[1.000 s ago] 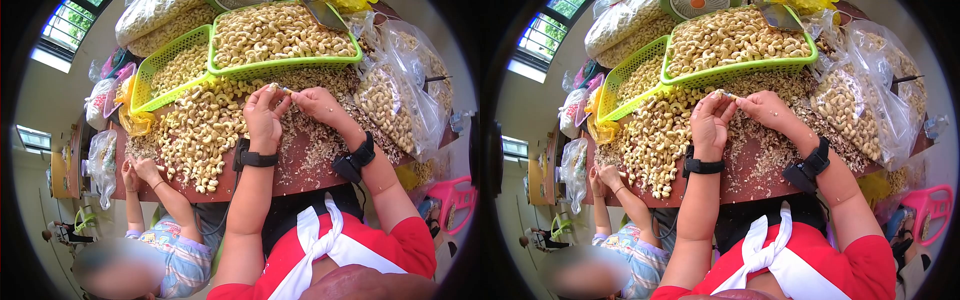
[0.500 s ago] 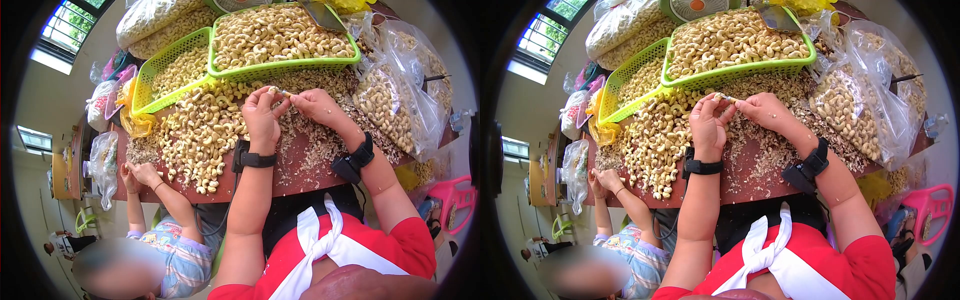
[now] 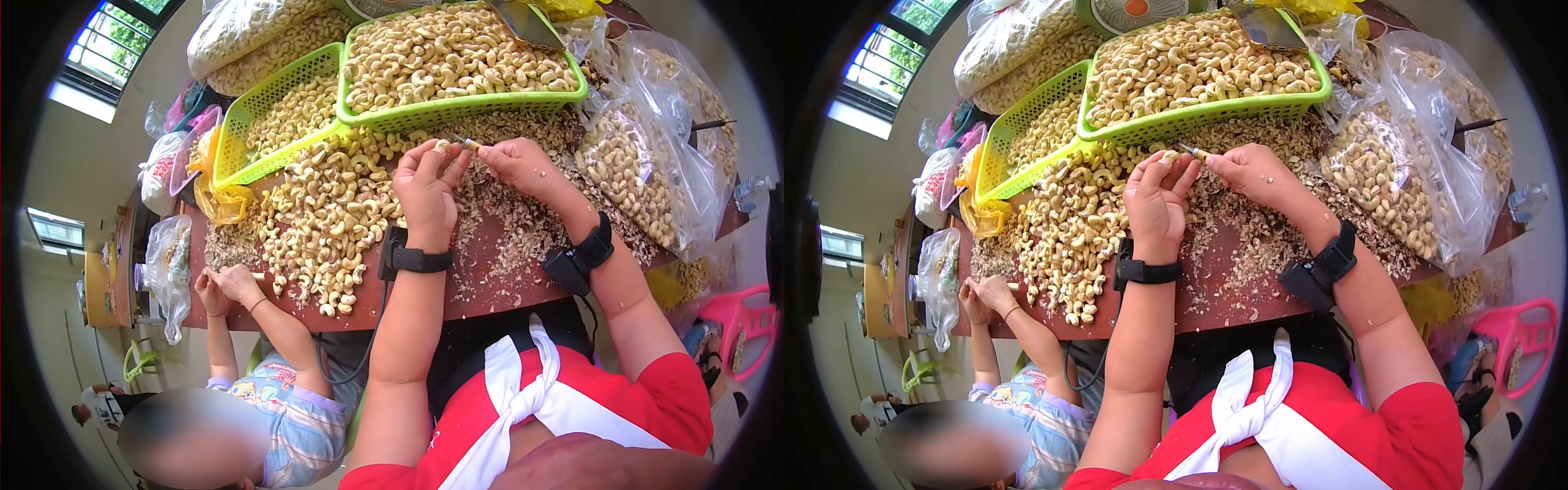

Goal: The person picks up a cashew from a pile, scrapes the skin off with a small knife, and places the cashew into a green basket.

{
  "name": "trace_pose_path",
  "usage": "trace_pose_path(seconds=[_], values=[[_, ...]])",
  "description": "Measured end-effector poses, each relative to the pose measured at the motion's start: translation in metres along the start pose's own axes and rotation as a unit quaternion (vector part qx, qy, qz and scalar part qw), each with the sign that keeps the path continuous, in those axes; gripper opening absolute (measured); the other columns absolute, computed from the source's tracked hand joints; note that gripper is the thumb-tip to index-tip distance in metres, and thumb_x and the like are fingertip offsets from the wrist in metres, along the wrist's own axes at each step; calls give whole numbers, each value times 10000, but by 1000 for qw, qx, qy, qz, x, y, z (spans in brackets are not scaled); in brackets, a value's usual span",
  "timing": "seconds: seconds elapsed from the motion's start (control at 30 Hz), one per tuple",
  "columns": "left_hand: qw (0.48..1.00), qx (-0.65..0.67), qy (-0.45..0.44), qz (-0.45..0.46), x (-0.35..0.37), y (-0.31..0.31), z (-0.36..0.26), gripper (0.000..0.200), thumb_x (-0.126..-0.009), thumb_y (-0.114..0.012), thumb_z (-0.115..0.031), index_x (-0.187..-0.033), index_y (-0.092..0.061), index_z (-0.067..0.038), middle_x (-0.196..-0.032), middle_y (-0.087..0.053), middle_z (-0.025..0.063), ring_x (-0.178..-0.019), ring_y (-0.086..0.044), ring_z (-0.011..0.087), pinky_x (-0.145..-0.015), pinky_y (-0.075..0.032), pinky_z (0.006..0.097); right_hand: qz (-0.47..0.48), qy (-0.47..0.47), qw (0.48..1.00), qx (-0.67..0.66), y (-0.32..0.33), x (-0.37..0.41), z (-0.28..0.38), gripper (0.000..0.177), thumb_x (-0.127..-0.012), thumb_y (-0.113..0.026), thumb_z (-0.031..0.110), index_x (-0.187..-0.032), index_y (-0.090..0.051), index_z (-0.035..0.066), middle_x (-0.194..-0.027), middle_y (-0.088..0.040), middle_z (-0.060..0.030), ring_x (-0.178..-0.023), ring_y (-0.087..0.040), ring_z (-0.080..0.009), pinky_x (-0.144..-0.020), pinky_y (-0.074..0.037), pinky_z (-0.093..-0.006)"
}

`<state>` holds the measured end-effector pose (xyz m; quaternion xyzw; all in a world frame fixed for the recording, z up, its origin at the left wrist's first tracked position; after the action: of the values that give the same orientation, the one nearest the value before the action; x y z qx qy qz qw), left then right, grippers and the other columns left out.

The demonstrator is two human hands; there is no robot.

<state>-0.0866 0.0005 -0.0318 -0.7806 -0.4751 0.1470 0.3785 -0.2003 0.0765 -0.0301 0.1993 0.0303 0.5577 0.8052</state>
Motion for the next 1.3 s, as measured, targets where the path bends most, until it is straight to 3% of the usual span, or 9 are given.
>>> trace_pose_path(seconds=[0.2,0.37,0.47,0.97,1.3], values=[[1000,-24,-12,-7,-4,6,-3,135,-736,-498,23,-864,-471,56,-796,-547,118,-672,-573,216,-677,-516,327,11,-6,1000,-16,-3,2,1,416,-809,-475,364,-545,-500,44,-478,-435,20,-438,-384,-62,-420,-319,-216],[999,-47,-12,-3,-4,4,-3,231,-746,-532,27,-968,-477,65,-823,-555,117,-690,-572,167,-591,-503,229,14,11,998,-57,-5,4,4,422,-809,-476,368,-525,-480,57,-458,-408,34,-417,-359,-58,-398,-291,-210],[998,-53,-18,8,-4,2,-3,249,-742,-527,57,-984,-473,70,-840,-556,122,-701,-573,169,-606,-507,223,15,10,999,-49,-6,4,4,419,-812,-473,362,-521,-475,61,-457,-406,35,-417,-359,-58,-397,-292,-214],[998,-68,-5,7,-1,1,-4,235,-746,-523,38,-974,-473,58,-830,-551,134,-739,-579,217,-650,-524,318,-5,55,998,21,-9,5,11,408,-807,-474,343,-532,-482,42,-466,-413,29,-437,-359,-59,-406,-304,-230],[998,-65,-2,-9,0,2,-2,190,-725,-524,43,-903,-458,57,-804,-539,139,-738,-577,232,-653,-529,327,-27,63,995,77,-5,3,9,428,-796,-484,355,-551,-498,5,-460,-426,2,-436,-372,-82,-409,-319,-258]])
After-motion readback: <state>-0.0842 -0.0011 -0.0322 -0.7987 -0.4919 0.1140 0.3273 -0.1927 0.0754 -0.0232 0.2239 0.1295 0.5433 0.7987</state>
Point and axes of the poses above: each hand's wrist, its own x-axis away from the middle knuckle, its own y-axis out of the back of the hand, z = x × y, the point moved 8 cm from there along -x, towards the middle knuckle
